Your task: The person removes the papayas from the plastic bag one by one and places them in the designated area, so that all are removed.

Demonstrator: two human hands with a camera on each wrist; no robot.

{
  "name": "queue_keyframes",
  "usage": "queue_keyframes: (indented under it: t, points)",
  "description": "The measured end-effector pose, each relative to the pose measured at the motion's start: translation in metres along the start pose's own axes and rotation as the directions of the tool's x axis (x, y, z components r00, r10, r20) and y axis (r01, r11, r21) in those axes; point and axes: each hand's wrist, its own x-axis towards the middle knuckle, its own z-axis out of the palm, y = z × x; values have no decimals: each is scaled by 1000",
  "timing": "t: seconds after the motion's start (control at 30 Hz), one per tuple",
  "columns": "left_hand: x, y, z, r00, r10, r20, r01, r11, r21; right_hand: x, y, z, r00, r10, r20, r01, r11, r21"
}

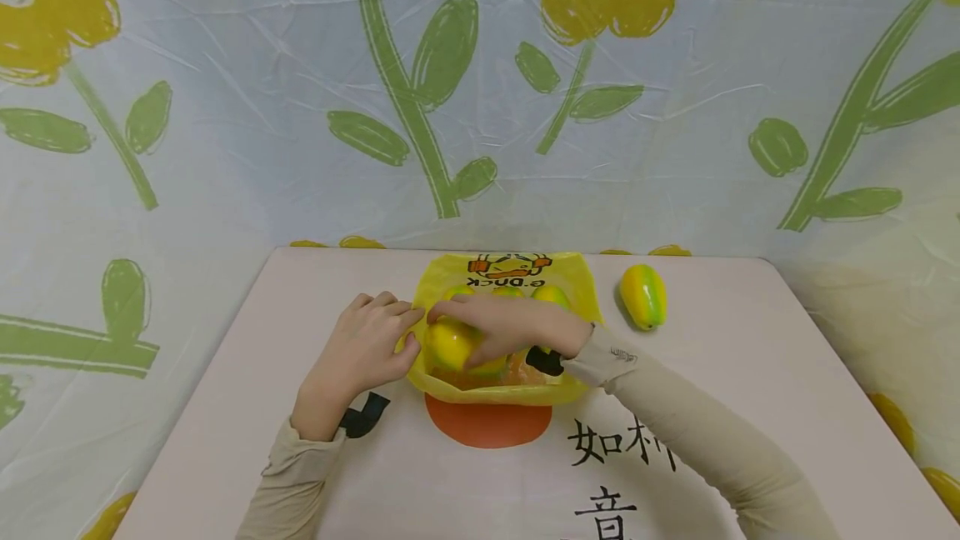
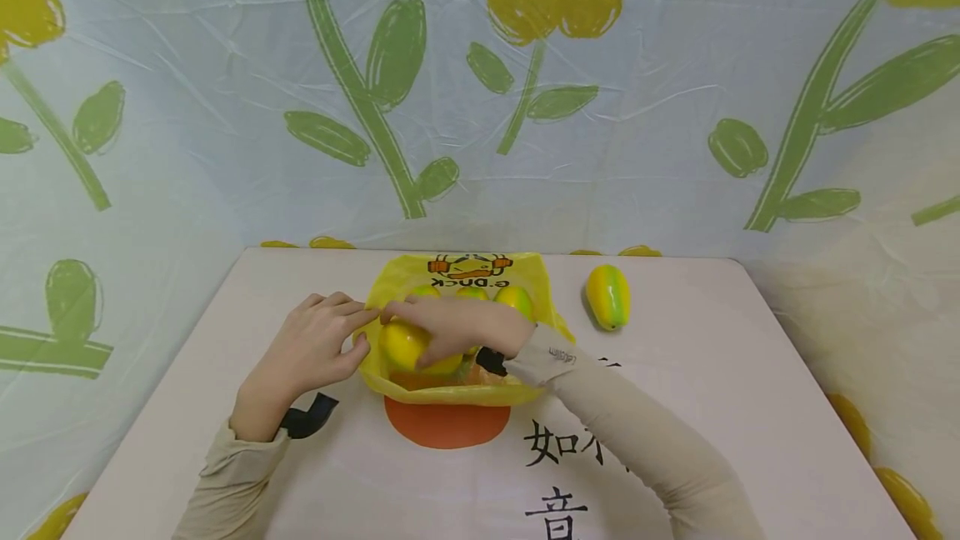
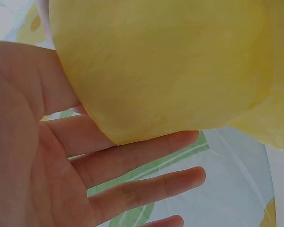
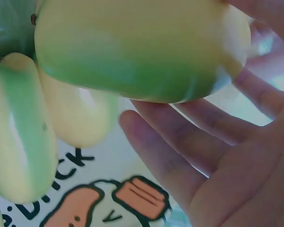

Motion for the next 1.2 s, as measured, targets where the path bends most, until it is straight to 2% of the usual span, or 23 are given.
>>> queue_keyframes:
  t: [0.2, 0.47, 0.67, 0.87, 0.97, 1.07, 1.2]
  points:
    - [0, 0, 0, 1000, 0, 5, 0, 1000, 6, -14, 8, -12, 990, -76, -121, 88, 992, 94]
    - [1, 1, -1, 1000, -2, 9, 2, 1000, 4, -38, 14, -24, 961, -56, -269, 119, 967, 224]
    - [1, 1, -2, 1000, -8, 18, 8, 1000, 3, -52, 17, -24, 938, -35, -345, 162, 925, 345]
    - [1, 2, -1, 1000, -11, 17, 11, 1000, 4, -67, 18, -22, 912, 24, -410, 194, 854, 483]
    - [0, 2, -1, 1000, -9, 14, 9, 1000, 3, -74, 19, -21, 899, 37, -436, 217, 826, 520]
    - [1, 2, -1, 1000, -10, 16, 10, 1000, 0, -80, 21, -20, 883, 48, -467, 237, 813, 532]
    - [1, 2, -1, 1000, -13, 24, 13, 1000, 0, -89, 26, -16, 846, 75, -528, 265, 800, 539]
